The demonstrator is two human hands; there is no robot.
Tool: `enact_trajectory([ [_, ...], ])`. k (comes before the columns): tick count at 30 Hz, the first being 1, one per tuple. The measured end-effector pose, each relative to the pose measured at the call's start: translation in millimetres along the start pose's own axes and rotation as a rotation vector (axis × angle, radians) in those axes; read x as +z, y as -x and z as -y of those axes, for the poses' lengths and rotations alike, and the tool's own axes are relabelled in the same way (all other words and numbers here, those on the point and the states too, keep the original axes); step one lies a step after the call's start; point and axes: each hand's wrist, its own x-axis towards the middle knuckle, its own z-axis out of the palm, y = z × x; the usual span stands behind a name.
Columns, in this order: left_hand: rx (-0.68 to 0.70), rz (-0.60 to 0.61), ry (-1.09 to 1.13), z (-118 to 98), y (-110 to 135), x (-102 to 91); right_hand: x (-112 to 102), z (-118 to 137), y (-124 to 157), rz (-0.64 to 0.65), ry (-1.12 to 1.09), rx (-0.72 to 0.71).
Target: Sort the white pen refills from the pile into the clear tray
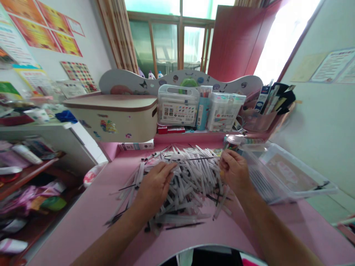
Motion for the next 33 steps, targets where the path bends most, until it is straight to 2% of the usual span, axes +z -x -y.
enact_trajectory([
  [2, -0.02, 0.042, -0.009, 0.4, 0.2, 0.9, 0.8, -1.6, -0.3, 0.029, -0.215, 0.079],
  [5, -0.049, 0.08, 0.0, 0.1, 0.8, 0.8, 3.1, -2.5, 0.6, 0.062, -0.318, 0.107],
  [17, -0.034, 0.11, 0.044, -2.6, 2.4, 1.6, 6.9, -9.9, 5.1, 0.142, -0.172, 0.12],
  [21, 0.002, 0.143, 0.045, -3.7, 4.0, 3.0, 11.5, -7.0, 10.6, 0.24, -0.012, 0.101],
  [26, 0.035, 0.153, 0.073, -7.0, 5.0, 2.4, 22.2, 1.3, 21.0, 0.392, 0.289, -0.091],
  [30, -0.024, 0.052, 0.119, -9.1, 4.5, -2.1, 24.1, -1.7, 24.3, 0.337, 0.418, -0.19],
  [33, -0.058, -0.035, 0.157, -9.8, 4.4, -5.3, 26.3, -5.7, 26.7, 0.353, 0.682, -0.35],
])
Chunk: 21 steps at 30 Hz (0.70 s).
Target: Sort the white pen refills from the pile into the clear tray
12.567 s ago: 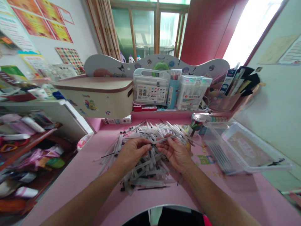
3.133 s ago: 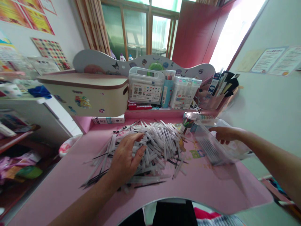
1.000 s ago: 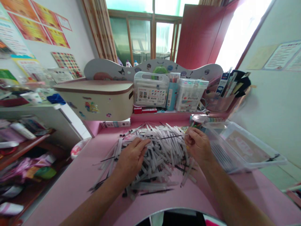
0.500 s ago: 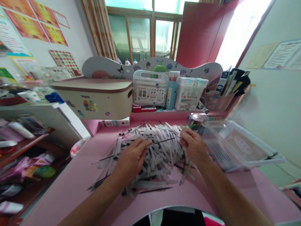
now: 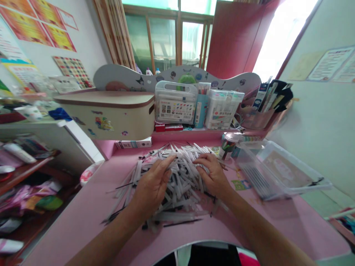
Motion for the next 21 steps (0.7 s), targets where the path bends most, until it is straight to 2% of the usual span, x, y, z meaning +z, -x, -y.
enact_trajectory([
  [4, 0.003, -0.016, 0.041, -1.9, -0.2, -2.0, 13.1, 4.0, 2.0, 0.132, 0.332, -0.079],
  [8, 0.004, 0.041, 0.019, -4.2, -1.8, -2.7, 25.7, 5.1, 2.1, 0.203, 0.503, -0.092],
  [21, -0.014, 0.124, -0.087, 1.7, -0.9, 5.0, 31.4, 0.0, -2.1, 0.237, 0.583, -0.116],
])
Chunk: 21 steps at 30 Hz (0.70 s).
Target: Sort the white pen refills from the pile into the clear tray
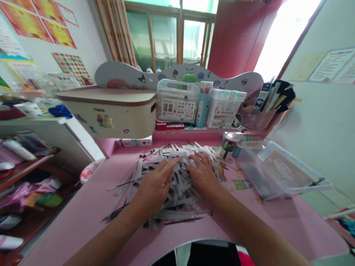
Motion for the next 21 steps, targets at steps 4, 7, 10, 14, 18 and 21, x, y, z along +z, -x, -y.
enact_trajectory([
  [4, 0.033, -0.008, -0.001, 1.5, -0.2, 1.2, -13.0, -1.9, -1.7, -0.1, -0.242, 0.027],
  [7, 0.053, -0.002, -0.013, 2.4, 0.1, 2.2, -21.3, -3.5, -1.6, -0.16, -0.622, 0.168],
  [10, 0.06, 0.014, -0.041, 3.7, 1.0, 4.5, -21.4, -3.4, 0.8, -0.173, -1.053, 0.29],
  [14, 0.071, 0.039, -0.077, 5.5, 2.8, 8.3, -16.8, 1.5, 4.9, -0.103, -1.402, 0.36],
  [18, 0.076, 0.068, -0.096, 5.5, 4.3, 10.5, -13.7, 9.4, 6.9, -0.093, -1.55, 0.446],
  [21, 0.08, 0.064, -0.108, 3.9, 4.8, 10.4, -10.2, 14.5, 8.1, -0.078, -1.594, 0.499],
])
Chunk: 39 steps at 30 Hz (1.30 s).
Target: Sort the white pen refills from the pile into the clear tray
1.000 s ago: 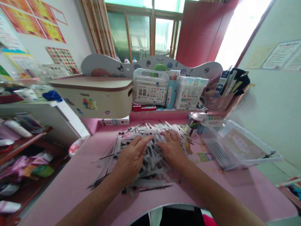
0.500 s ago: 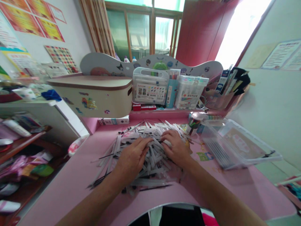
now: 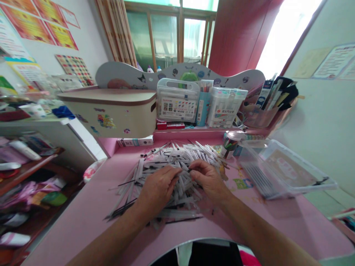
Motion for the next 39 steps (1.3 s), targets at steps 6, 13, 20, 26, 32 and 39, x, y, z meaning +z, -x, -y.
enact_trajectory([
  [6, 0.021, -0.005, -0.003, -2.4, -0.9, -0.7, 2.4, -4.8, 0.7, 0.02, -0.012, 0.004],
  [13, 0.034, -0.018, 0.002, -0.7, 0.4, 2.5, 1.8, -4.2, -0.4, 0.041, 0.032, 0.003],
  [20, 0.034, -0.014, 0.014, 0.6, 1.3, 4.4, 0.8, -4.3, 1.3, 0.047, 0.207, -0.025],
  [26, 0.042, -0.005, 0.033, -1.0, 2.5, 7.9, 0.6, 1.7, 5.3, 0.045, 0.564, -0.172],
  [32, 0.022, 0.0, 0.037, 0.7, 2.2, 9.1, -1.5, 4.4, 7.1, 0.088, 0.573, -0.322],
  [39, 0.005, 0.027, 0.054, -2.5, 2.3, 8.2, -2.4, 3.7, 4.9, 0.103, 0.695, -0.379],
])
